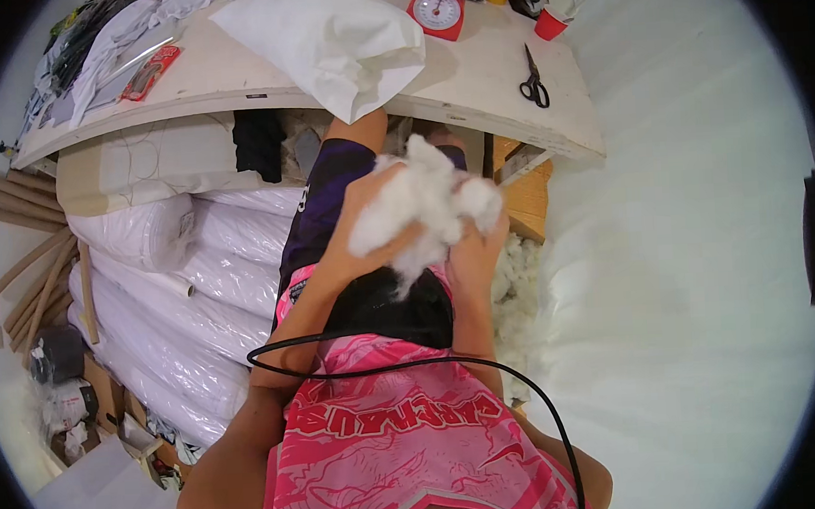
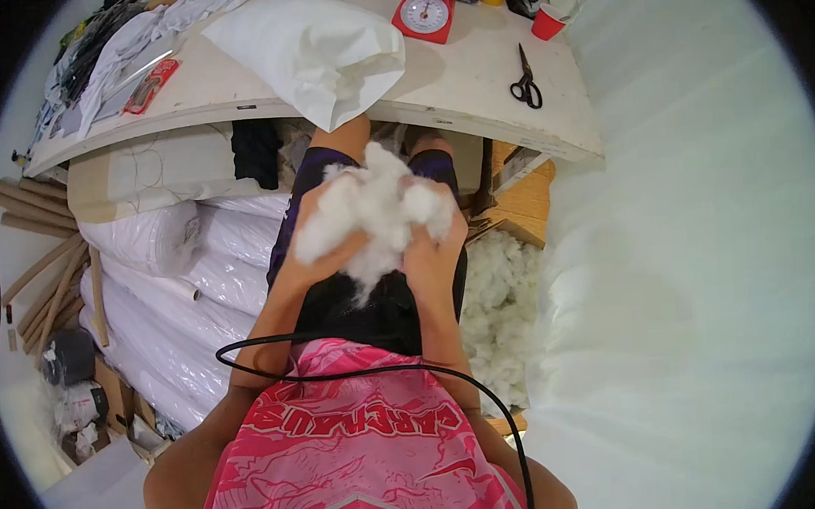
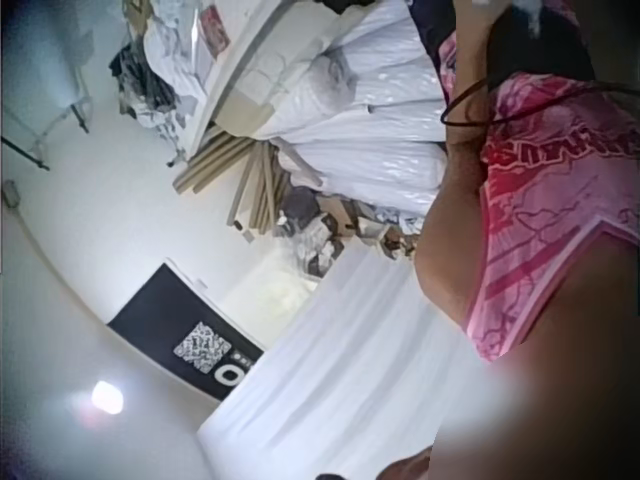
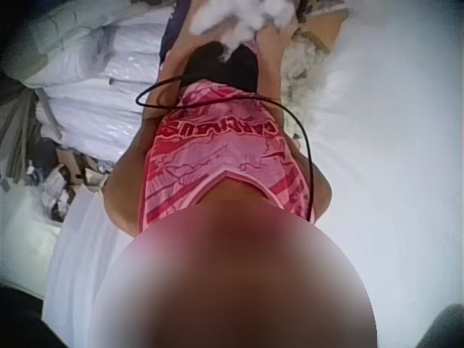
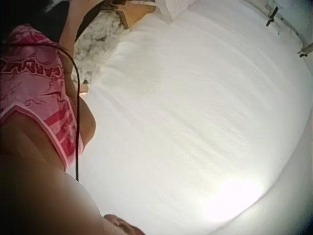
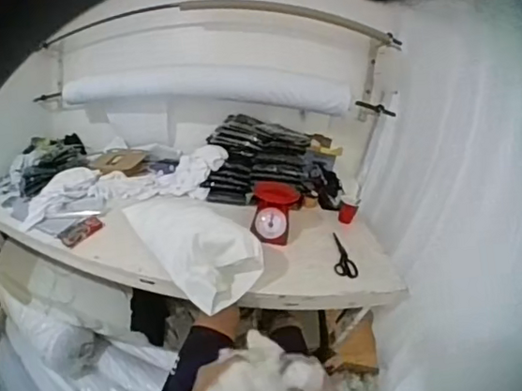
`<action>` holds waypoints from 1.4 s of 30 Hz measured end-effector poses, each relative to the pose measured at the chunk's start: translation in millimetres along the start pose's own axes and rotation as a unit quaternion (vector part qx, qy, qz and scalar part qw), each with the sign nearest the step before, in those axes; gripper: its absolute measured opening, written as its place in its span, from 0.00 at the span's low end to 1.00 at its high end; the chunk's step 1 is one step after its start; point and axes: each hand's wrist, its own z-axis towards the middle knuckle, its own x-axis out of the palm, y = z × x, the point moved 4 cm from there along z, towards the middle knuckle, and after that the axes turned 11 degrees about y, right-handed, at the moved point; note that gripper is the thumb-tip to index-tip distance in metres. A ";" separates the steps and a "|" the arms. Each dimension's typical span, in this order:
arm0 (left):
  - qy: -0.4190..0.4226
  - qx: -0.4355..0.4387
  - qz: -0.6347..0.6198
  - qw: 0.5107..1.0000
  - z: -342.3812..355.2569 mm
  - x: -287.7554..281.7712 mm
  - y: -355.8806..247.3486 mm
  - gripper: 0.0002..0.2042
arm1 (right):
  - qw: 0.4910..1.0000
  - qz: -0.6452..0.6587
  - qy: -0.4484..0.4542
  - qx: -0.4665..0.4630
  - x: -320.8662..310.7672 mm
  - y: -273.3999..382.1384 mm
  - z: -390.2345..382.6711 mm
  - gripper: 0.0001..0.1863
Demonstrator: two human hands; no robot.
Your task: The person is stuffing a white pillow casing with fluffy white filling and weighing it on a scale to check the amount.
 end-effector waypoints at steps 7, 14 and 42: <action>-0.107 -0.147 -0.141 0.973 -26.6 -10.8 45.1 0.20 | 0.986 0.005 0.141 -0.091 2.7 -0.6 10.6 0.12; -0.242 -0.232 -0.299 0.893 -38.0 -64.1 30.2 0.16 | 0.995 0.059 0.023 -0.081 -40.5 -1.1 14.6 0.12; -0.221 0.003 0.501 0.837 186.8 -96.5 207.8 0.18 | 0.983 0.174 0.011 0.053 -79.0 -108.1 217.2 0.29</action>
